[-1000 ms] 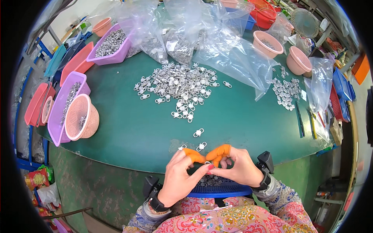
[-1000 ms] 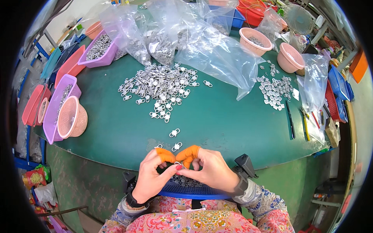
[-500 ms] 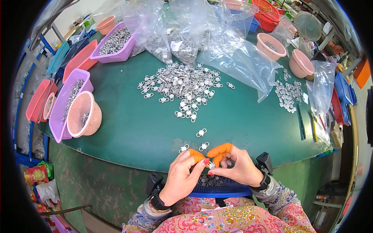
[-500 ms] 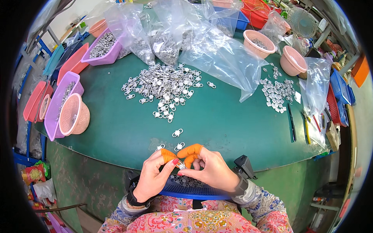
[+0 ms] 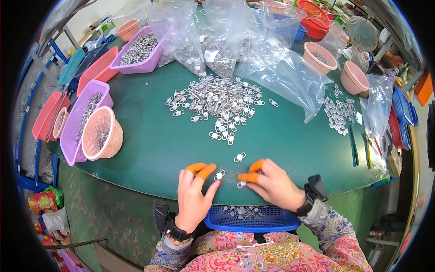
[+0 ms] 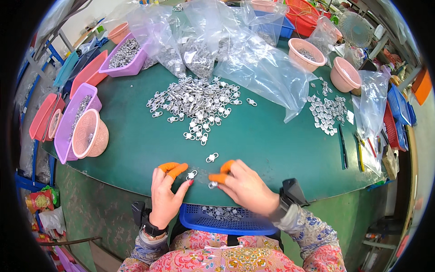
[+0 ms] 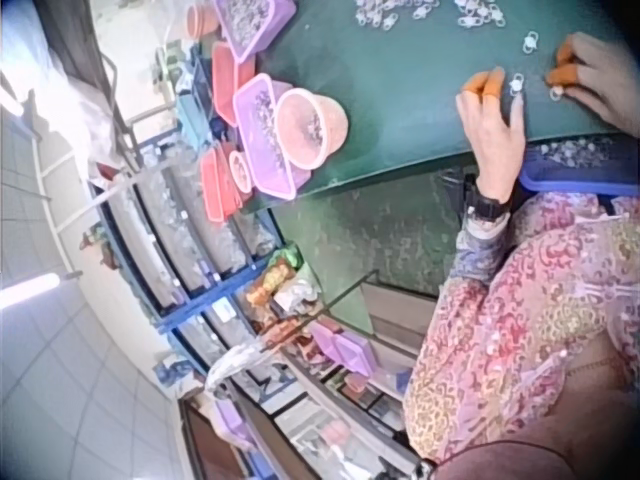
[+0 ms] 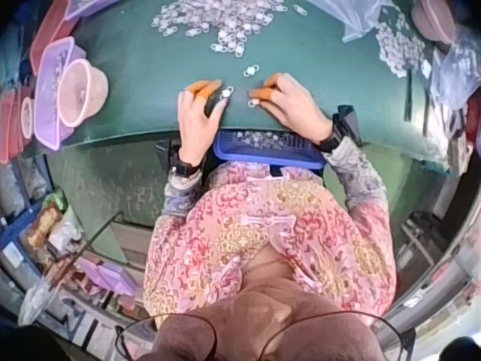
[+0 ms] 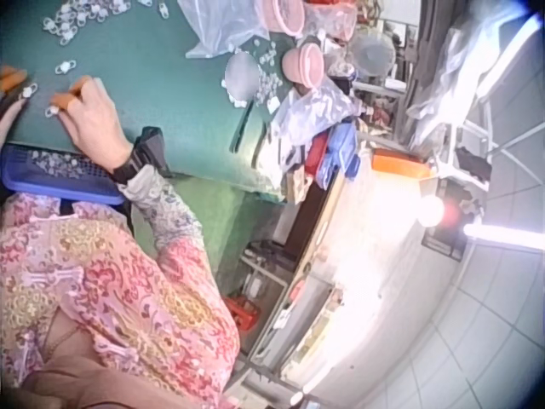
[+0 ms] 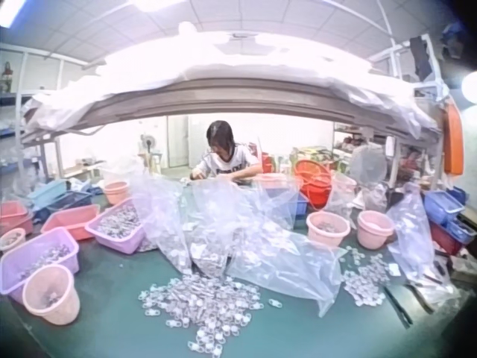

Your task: Sorting small metal components from containers and assembling them into pairs or sets.

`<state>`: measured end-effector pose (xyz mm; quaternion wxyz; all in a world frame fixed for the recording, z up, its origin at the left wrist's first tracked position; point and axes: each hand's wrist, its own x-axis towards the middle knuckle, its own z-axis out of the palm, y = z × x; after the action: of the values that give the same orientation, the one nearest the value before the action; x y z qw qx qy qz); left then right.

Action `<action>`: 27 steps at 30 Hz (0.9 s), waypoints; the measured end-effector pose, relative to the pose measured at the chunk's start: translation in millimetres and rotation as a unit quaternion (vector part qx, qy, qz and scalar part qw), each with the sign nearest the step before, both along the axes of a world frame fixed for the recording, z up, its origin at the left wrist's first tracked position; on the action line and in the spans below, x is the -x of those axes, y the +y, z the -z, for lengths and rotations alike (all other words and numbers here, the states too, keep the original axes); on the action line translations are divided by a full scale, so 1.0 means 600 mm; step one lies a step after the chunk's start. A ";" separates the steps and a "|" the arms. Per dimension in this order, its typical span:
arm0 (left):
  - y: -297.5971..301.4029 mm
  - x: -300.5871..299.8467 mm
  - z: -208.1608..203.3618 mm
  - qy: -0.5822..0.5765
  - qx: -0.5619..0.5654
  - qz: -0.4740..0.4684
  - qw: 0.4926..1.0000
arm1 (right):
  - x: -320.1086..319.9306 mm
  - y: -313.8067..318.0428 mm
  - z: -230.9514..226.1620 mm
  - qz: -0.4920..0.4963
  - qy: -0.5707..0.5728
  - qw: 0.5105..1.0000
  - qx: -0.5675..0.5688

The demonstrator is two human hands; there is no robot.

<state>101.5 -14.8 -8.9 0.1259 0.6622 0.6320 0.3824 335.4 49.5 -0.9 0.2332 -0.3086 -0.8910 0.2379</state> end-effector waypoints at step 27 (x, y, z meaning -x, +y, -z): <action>0.018 -0.004 0.013 -0.038 -0.012 -0.022 0.999 | 0.023 0.054 0.006 0.069 0.067 0.992 0.080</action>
<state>104.2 -4.2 -16.5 0.1330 0.6345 0.6365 0.4177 321.9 82.1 -4.4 0.2828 -0.3704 -0.8278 0.3124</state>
